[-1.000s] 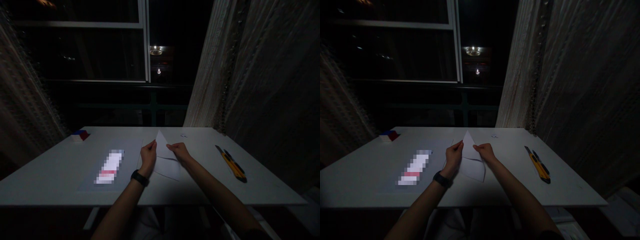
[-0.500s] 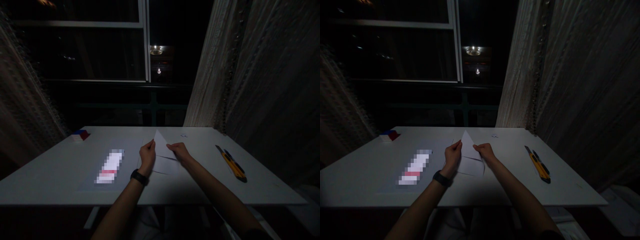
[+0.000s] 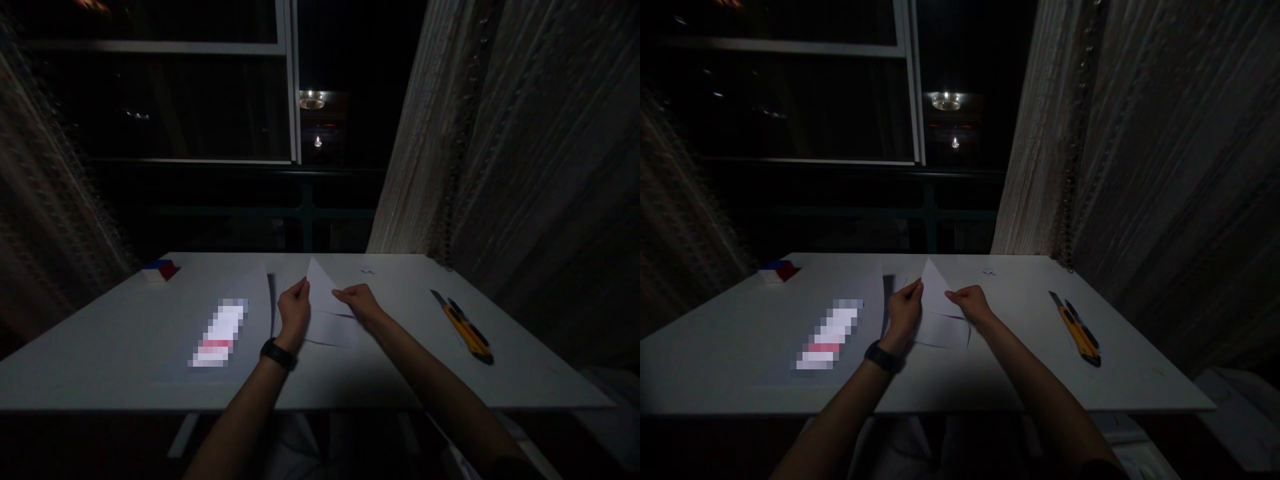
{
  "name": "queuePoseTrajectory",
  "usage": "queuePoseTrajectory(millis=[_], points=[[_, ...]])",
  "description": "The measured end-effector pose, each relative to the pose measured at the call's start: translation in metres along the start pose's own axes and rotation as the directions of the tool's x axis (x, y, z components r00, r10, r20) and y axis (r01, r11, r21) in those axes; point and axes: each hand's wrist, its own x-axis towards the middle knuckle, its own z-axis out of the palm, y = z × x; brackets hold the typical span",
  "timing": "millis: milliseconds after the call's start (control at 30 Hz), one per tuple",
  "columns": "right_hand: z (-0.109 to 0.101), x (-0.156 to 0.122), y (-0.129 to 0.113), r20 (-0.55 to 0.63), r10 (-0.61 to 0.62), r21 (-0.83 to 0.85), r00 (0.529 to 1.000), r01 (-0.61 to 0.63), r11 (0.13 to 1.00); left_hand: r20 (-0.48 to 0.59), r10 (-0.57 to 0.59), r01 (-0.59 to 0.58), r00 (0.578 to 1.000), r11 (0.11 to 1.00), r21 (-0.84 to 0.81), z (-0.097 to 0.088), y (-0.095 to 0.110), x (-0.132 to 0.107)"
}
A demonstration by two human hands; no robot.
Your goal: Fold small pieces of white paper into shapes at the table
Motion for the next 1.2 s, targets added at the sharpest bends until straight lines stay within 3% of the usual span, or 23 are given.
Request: queuePoseTrajectory(millis=[267,467,667,833,1000,1100,1200], points=[[-0.002,0.0,0.002,-0.008,-0.028,-0.036,1.0,0.028,0.999,0.067,-0.111,0.116,0.992,0.99,-0.079,0.001,0.0,0.002],[-0.005,0.001,0.004,0.14,0.039,0.057,0.989,-0.048,0.997,0.011,-0.078,0.078,0.997,0.996,-0.048,0.001,-0.005,0.003],[-0.003,-0.001,0.001,0.067,0.01,-0.008,0.998,-0.009,1.0,0.016,-0.067,0.067,0.998,0.996,-0.062,0.001,-0.006,0.004],[-0.004,0.0,0.001,0.075,-0.038,-0.071,0.996,0.043,0.997,0.059,-0.168,0.177,0.984,0.959,-0.22,0.002,-0.008,0.005],[-0.009,0.001,0.001,0.129,-0.052,-0.025,0.99,0.056,0.998,0.068,-0.222,0.232,0.973,0.934,-0.271,0.001,-0.005,0.005],[-0.011,0.0,-0.001,0.111,-0.074,-0.043,0.991,0.079,0.996,0.118,-0.27,0.295,0.956,0.891,-0.346,-0.001,0.003,0.004],[-0.014,-0.002,-0.003,0.144,-0.061,-0.065,0.988,0.071,0.995,0.246,-0.303,0.38,0.921,0.839,-0.389,-0.005,0.011,0.003]])
